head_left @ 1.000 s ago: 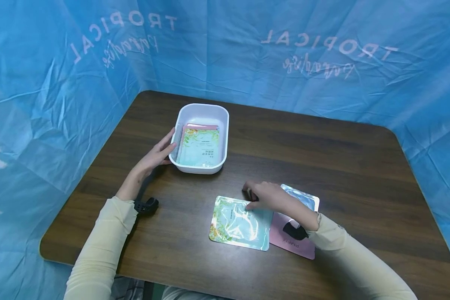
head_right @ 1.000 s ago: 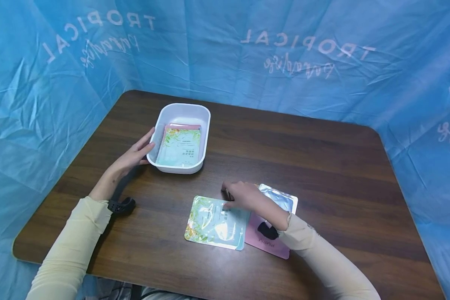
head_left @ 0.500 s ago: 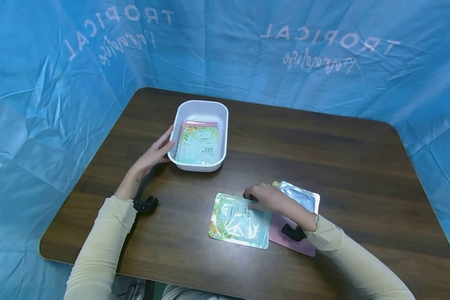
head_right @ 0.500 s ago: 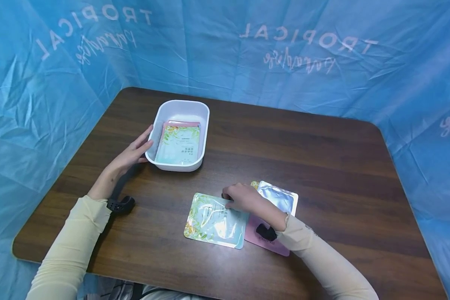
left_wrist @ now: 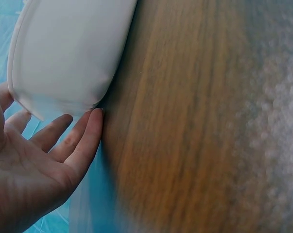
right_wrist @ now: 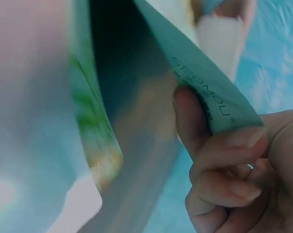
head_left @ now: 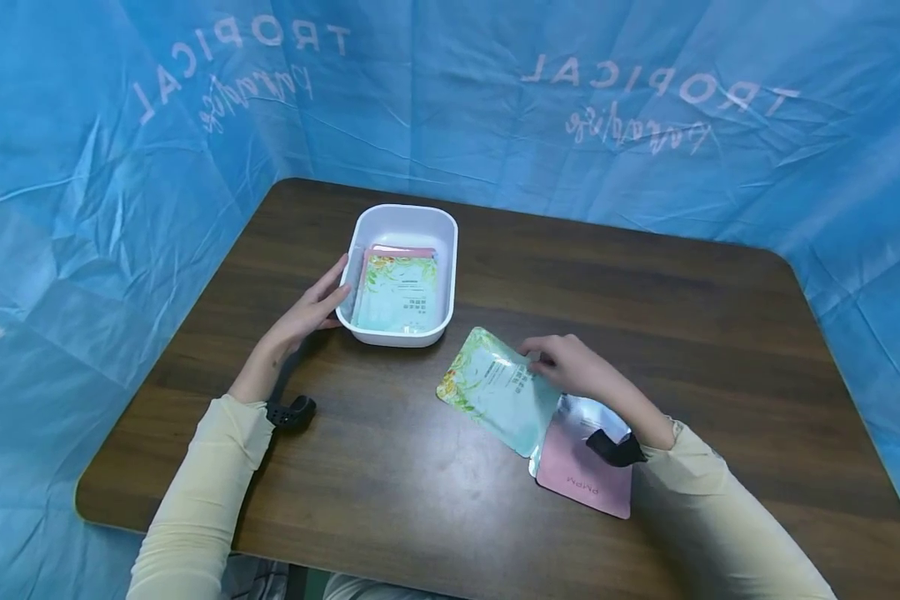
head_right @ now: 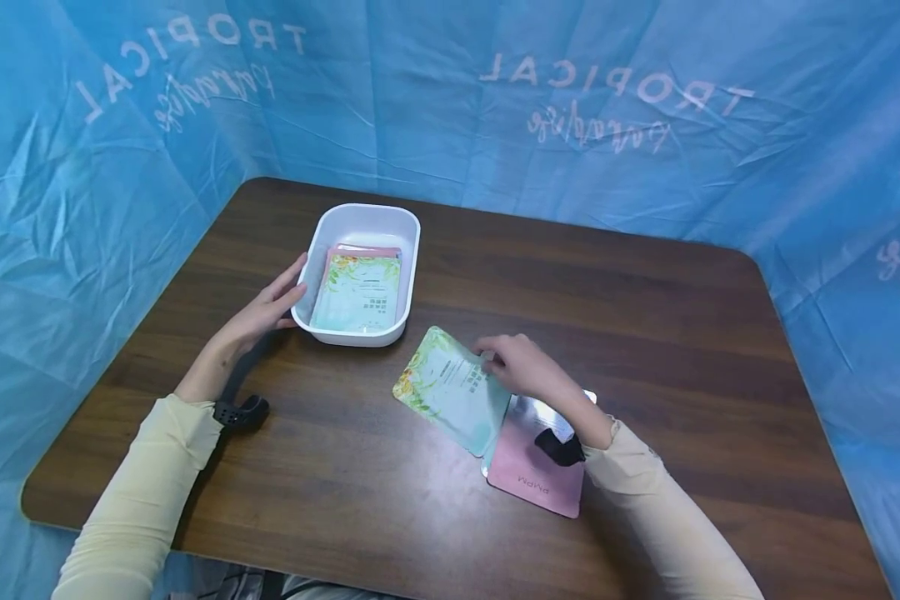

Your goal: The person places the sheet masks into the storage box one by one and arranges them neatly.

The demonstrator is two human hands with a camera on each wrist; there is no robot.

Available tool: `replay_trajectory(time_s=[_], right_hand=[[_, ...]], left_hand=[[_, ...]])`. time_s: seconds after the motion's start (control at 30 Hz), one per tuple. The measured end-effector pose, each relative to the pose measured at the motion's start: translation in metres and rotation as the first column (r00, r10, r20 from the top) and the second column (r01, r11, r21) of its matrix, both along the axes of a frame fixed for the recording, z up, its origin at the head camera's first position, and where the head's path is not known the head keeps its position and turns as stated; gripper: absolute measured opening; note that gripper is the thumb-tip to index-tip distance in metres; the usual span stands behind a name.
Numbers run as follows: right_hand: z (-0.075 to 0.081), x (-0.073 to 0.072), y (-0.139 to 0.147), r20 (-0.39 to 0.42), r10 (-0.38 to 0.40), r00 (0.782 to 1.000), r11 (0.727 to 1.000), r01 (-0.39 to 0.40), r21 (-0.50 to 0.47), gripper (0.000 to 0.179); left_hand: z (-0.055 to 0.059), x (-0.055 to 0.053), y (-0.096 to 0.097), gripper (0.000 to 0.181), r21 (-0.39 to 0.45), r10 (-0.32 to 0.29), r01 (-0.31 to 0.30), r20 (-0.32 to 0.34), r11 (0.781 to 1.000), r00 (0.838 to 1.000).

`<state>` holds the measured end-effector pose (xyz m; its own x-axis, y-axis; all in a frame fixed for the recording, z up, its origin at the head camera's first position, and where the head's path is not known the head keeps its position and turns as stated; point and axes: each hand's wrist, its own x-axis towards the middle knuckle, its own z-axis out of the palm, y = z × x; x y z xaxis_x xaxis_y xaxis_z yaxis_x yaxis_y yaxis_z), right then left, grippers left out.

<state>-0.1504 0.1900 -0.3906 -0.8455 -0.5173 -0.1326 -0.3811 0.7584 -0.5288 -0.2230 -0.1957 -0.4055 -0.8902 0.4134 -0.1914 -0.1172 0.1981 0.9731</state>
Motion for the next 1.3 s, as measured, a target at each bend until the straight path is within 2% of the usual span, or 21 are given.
replay_trajectory(time_s=[0.17,0.3,0.43,0.57,0.67,0.83,1.03,1.17,1.3], right_hand=[[0.026,-0.01,0.026,-0.047,-0.101,0.994,0.993,0.098,-0.06,0.022],[0.05,-0.016,0.039,-0.132,-0.233,0.963,0.97,0.221,-0.097,0.021],[0.07,-0.027,0.035,-0.176,-0.329,0.928,0.939,0.302,-0.164,0.022],[0.079,-0.044,0.015,-0.178,-0.366,0.913,0.917,0.321,-0.238,0.026],[0.079,-0.059,-0.002,-0.143,-0.385,0.912,0.896,0.331,-0.297,0.03],[0.07,-0.08,-0.034,-0.048,-0.423,0.905,0.838,0.37,-0.402,0.031],[0.045,-0.091,-0.078,0.106,-0.437,0.893,0.77,0.432,-0.469,0.028],[0.027,-0.093,-0.107,0.213,-0.415,0.884,0.742,0.465,-0.484,0.029],[0.014,-0.096,-0.13,0.26,-0.408,0.875,0.747,0.484,-0.456,0.031]], left_hand=[[0.003,0.0,-0.002,0.062,-0.001,0.003,-0.003,-0.006,1.0,1.0],[0.003,0.001,-0.004,0.062,0.009,-0.008,0.008,-0.018,1.0,1.0],[-0.009,-0.004,-0.008,0.061,0.021,-0.013,0.013,-0.024,1.0,1.0],[-0.023,-0.009,-0.012,0.06,0.009,0.001,-0.001,-0.025,1.0,1.0],[-0.026,-0.01,-0.012,0.059,0.003,0.011,-0.011,-0.034,1.0,0.999],[-0.027,-0.011,-0.009,0.059,0.006,0.015,-0.015,-0.053,1.0,0.998],[-0.03,-0.012,-0.009,0.059,0.019,0.007,-0.006,-0.051,1.0,0.999],[-0.03,-0.012,-0.009,0.059,0.025,0.01,-0.009,-0.047,1.0,0.999],[-0.029,-0.013,-0.011,0.059,0.031,0.006,-0.004,-0.052,1.0,0.999]])
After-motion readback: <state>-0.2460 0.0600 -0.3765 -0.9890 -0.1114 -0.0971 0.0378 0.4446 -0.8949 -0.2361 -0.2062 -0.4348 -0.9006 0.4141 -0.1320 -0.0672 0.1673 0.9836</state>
